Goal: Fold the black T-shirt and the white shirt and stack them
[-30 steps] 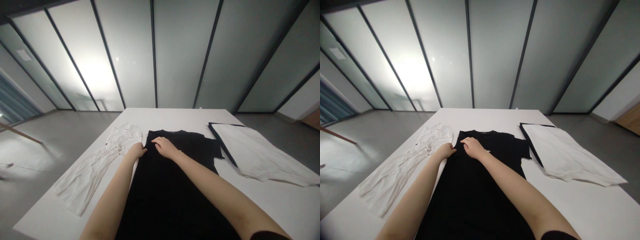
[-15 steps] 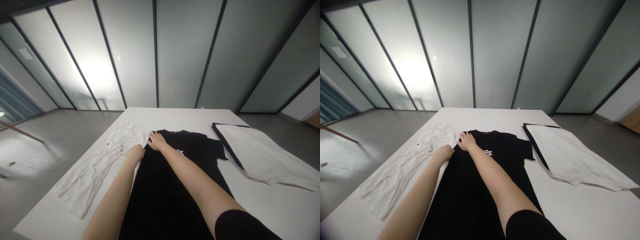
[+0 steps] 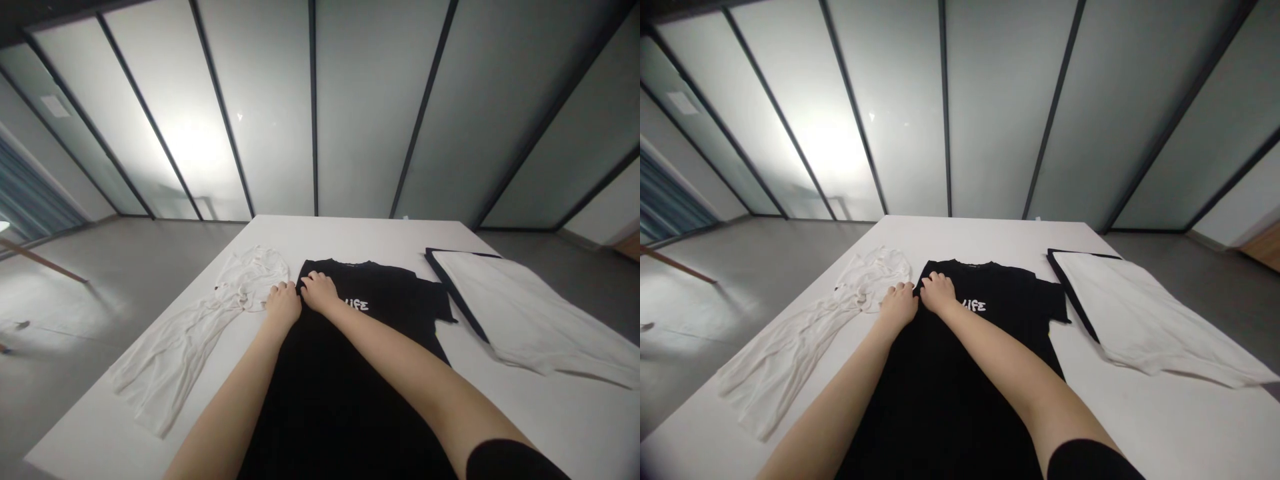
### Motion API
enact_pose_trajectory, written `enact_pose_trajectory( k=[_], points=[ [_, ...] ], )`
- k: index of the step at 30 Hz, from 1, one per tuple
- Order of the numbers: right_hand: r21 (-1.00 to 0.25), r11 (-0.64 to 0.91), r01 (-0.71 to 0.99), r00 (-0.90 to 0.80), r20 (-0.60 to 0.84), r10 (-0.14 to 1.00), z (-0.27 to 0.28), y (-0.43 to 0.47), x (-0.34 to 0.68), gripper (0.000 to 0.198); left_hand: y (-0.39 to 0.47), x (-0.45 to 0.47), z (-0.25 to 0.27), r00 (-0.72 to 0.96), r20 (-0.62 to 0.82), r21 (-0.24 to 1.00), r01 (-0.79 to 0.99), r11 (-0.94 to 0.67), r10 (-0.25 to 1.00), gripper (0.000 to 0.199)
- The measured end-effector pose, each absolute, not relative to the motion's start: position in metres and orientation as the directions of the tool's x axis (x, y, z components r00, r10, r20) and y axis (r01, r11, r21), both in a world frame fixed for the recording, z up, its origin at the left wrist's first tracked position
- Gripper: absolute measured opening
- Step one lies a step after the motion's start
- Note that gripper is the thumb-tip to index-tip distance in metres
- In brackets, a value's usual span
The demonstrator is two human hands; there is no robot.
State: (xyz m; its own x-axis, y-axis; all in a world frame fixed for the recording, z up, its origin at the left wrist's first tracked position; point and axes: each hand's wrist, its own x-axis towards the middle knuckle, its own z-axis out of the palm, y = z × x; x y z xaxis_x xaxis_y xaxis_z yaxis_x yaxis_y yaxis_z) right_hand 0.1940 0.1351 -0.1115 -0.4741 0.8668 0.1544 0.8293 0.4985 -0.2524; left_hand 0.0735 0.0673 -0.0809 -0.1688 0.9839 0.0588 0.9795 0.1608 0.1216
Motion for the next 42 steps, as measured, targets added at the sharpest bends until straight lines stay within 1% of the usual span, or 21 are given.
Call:
enact_pose_trajectory(
  k=[3, 5, 7, 9, 12, 15, 18, 20, 22, 24, 27, 29, 31, 35, 40, 42],
  points=[
    [-0.252, 0.483, 0.839, -0.469, 0.116, 0.876, -0.117, 0.136, 0.193, 0.049, 0.063, 0.091, -0.093, -0.142, 0.18, 0.155, 0.981, 0.114, 0.973, 0.044],
    [-0.258, 0.48, 0.838, -0.476, 0.084, 0.876, -0.118, 0.143, 0.195, 0.053, 0.062, 0.099, -0.103, -0.09, 0.185, 0.168, 0.984, 0.059, 0.979, 0.054],
    [-0.268, 0.458, 0.847, -0.46, 0.06, 0.886, -0.119, 0.154, 0.201, 0.055, 0.061, 0.104, -0.112, -0.061, 0.145, 0.178, 0.983, 0.035, 0.988, 0.06],
    [-0.278, 0.419, 0.865, -0.423, 0.048, 0.905, -0.119, 0.164, 0.209, 0.056, 0.061, 0.105, -0.118, -0.051, 0.112, 0.193, 0.981, 0.029, 0.992, 0.06],
    [-0.285, 0.378, 0.881, -0.38, 0.051, 0.924, -0.118, 0.175, 0.223, 0.058, 0.061, 0.103, -0.121, -0.012, 0.111, 0.185, 0.983, -0.008, 0.994, 0.058],
    [-0.285, 0.391, 0.875, -0.387, 0.076, 0.919, -0.114, 0.177, 0.238, 0.055, 0.06, 0.104, -0.12, 0.011, 0.119, 0.152, 0.988, -0.03, 0.993, 0.059],
    [-0.283, 0.388, 0.877, -0.366, 0.131, 0.921, -0.108, 0.171, 0.254, 0.051, 0.059, 0.106, -0.118, 0.005, 0.13, 0.141, 0.99, -0.023, 0.991, 0.061],
    [-0.281, 0.337, 0.899, -0.298, 0.17, 0.939, -0.105, 0.162, 0.263, 0.049, 0.059, 0.109, -0.116, 0.011, 0.15, 0.145, 0.989, -0.033, 0.989, 0.06],
    [-0.279, 0.252, 0.927, -0.203, 0.192, 0.96, -0.105, 0.15, 0.27, 0.05, 0.059, 0.111, -0.115, 0.026, 0.176, 0.159, 0.986, -0.054, 0.984, 0.059],
    [-0.263, 0.162, 0.951, -0.119, 0.171, 0.978, -0.11, 0.136, 0.273, 0.054, 0.059, 0.113, -0.115, 0.031, 0.208, 0.187, 0.98, -0.071, 0.978, 0.058],
    [-0.217, 0.079, 0.973, -0.068, 0.057, 0.996, -0.12, 0.12, 0.273, 0.063, 0.058, 0.116, -0.116, 0.039, 0.232, 0.211, 0.973, -0.09, 0.972, 0.059],
    [-0.204, 0.06, 0.977, -0.066, -0.022, 0.998, -0.125, 0.116, 0.271, 0.07, 0.057, 0.116, -0.119, 0.065, 0.194, 0.198, 0.975, -0.104, 0.979, 0.061],
    [-0.21, 0.049, 0.976, -0.064, -0.066, 0.996, -0.126, 0.118, 0.27, 0.075, 0.057, 0.116, -0.12, 0.088, 0.138, 0.178, 0.977, -0.113, 0.987, 0.063],
    [-0.226, 0.043, 0.973, -0.065, -0.089, 0.994, -0.123, 0.127, 0.27, 0.079, 0.058, 0.113, -0.115, 0.08, 0.103, 0.177, 0.979, -0.097, 0.991, 0.064],
    [-0.236, 0.078, 0.969, -0.1, -0.087, 0.991, -0.12, 0.134, 0.267, 0.078, 0.06, 0.11, -0.093, 0.074, 0.098, 0.221, 0.971, -0.094, 0.992, 0.062],
    [-0.26, 0.096, 0.961, -0.118, -0.072, 0.99, -0.12, 0.138, 0.267, 0.077, 0.059, 0.112, -0.087, 0.077, 0.096, 0.232, 0.968, -0.098, 0.992, 0.063]
  ],
)
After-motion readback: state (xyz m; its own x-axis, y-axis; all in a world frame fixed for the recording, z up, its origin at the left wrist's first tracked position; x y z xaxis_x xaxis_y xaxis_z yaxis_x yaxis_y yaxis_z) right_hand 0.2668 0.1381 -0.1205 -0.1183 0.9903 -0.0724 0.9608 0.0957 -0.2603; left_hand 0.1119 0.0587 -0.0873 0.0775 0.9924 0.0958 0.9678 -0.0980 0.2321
